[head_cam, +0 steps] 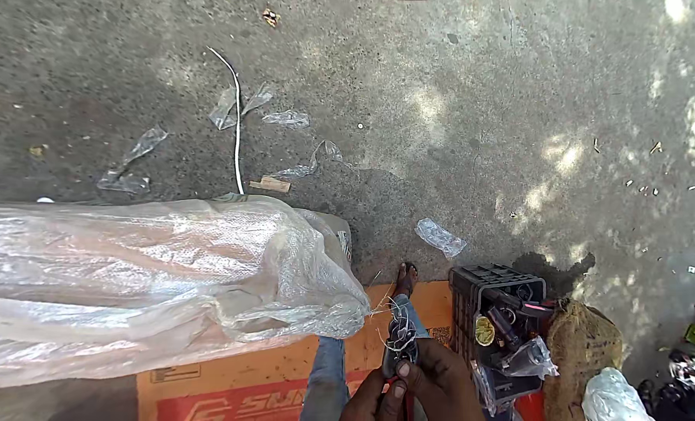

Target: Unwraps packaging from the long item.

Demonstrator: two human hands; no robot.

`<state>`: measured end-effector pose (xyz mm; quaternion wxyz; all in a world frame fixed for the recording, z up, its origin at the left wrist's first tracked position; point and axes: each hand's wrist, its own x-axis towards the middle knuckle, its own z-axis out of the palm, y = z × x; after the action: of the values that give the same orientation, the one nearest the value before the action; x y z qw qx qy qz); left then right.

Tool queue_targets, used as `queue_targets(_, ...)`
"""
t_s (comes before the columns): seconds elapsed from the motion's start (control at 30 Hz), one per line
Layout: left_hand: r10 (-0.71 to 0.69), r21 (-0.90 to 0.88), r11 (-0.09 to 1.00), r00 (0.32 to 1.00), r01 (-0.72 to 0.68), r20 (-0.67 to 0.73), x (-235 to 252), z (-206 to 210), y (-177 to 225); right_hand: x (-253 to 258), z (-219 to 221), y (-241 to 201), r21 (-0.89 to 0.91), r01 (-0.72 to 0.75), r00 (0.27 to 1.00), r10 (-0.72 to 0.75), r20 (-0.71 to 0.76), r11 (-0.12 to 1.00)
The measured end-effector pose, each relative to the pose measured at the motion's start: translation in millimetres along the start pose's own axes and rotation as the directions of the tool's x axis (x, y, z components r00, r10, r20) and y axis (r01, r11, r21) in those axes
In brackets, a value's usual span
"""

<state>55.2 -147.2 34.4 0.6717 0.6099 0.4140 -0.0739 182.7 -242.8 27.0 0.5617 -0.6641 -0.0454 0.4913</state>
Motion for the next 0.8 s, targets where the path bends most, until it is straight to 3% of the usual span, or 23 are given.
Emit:
queue_targets(0.17,0.017,0.417,0.909,1.0,-0.015,0.0,2.2,10.6,8.9,5.1,-19.6,6.0,-0.065,-0.111,0.99,0.115,0.078,0.992)
queue_targets(0.27,-0.04,0.438,0.898,0.999,0.048,-0.029,2.1,23.4,18.2,9.2,-29.1,12.0,-0.056,-0.155,0.979,0.161,0.127,0.986)
queue_targets(0.4,0.032,0.473,0.881,0.999,-0.016,-0.025,6.2,26.9,18.5,15.7,-49.5,11.3,-0.15,-0.132,0.966,0.161,0.203,0.98)
queue_targets(0.5,-0.004,0.367,0.927,0.978,-0.074,0.208,7.7,-9.4,4.0,19.6,-96.9,11.7,-0.436,-0.069,0.95,0.192,0.245,0.897)
queue_targets(0.57,0.001,0.248,0.964,0.939,-0.092,0.344,11.7,-30.8,-7.0,18.8,-116.8,7.6,-0.385,-0.06,0.917,0.203,0.343,0.921)
queue_targets(0.6,0.022,0.204,0.974,0.94,-0.097,0.341,12.3,-32.3,-11.7,17.0,-116.0,4.2,-0.302,-0.068,0.905,0.187,0.383,0.951)
queue_targets(0.7,0.111,0.206,0.968,0.981,-0.143,0.161,15.4,-18.4,-14.3,3.9,-89.9,-6.6,-0.056,-0.029,0.902,0.05,0.428,0.998)
queue_targets(0.8,0.229,-0.058,0.972,0.972,-0.227,0.044,25.2,-7.4,-3.9,-7.4,-48.4,-19.7,-0.071,0.173,0.952,-0.148,0.267,0.982)
